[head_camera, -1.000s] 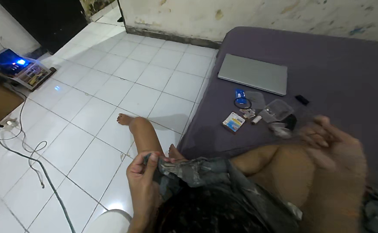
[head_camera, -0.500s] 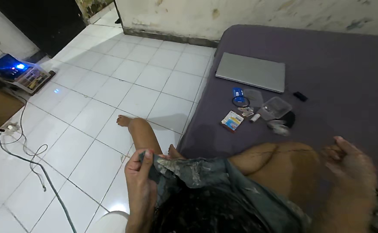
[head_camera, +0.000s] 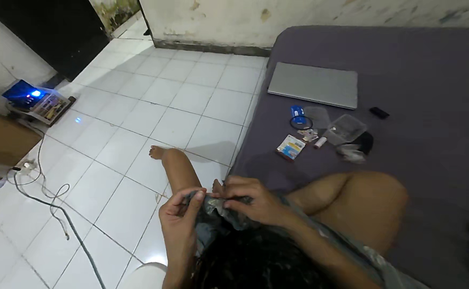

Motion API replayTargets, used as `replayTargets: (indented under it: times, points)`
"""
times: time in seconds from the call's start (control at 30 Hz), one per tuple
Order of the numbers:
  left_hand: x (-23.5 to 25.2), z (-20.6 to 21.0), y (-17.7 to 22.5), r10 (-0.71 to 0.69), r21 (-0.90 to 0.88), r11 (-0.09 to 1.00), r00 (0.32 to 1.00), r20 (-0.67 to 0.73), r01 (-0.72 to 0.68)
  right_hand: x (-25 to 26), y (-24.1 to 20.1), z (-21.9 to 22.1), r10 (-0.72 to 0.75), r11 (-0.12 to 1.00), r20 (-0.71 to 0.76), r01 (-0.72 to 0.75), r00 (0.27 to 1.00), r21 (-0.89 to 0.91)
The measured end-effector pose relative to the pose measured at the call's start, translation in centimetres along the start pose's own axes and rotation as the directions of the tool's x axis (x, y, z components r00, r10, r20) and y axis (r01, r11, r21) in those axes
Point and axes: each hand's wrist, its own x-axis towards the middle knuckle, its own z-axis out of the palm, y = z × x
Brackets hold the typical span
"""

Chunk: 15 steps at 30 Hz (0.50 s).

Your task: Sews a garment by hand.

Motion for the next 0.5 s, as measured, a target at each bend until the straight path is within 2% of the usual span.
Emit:
replayTargets:
  times: [0.27,0.5]
  points:
    - [0.4,-0.3,-0.5,0.087,0.069,0.994,0.994,-0.070,-0.082,-0.6,-1.8,-0.7,-0.141,0.982,-0.085,0.128,0.986,-0.140]
    - [0.2,1.2,-1.6,0.263,0.111,0.962,0.953,-0.150,-0.248,-1.4,-3.9,-0.1,-0.155,0.961,-0.090,0.129,0.984,-0.245]
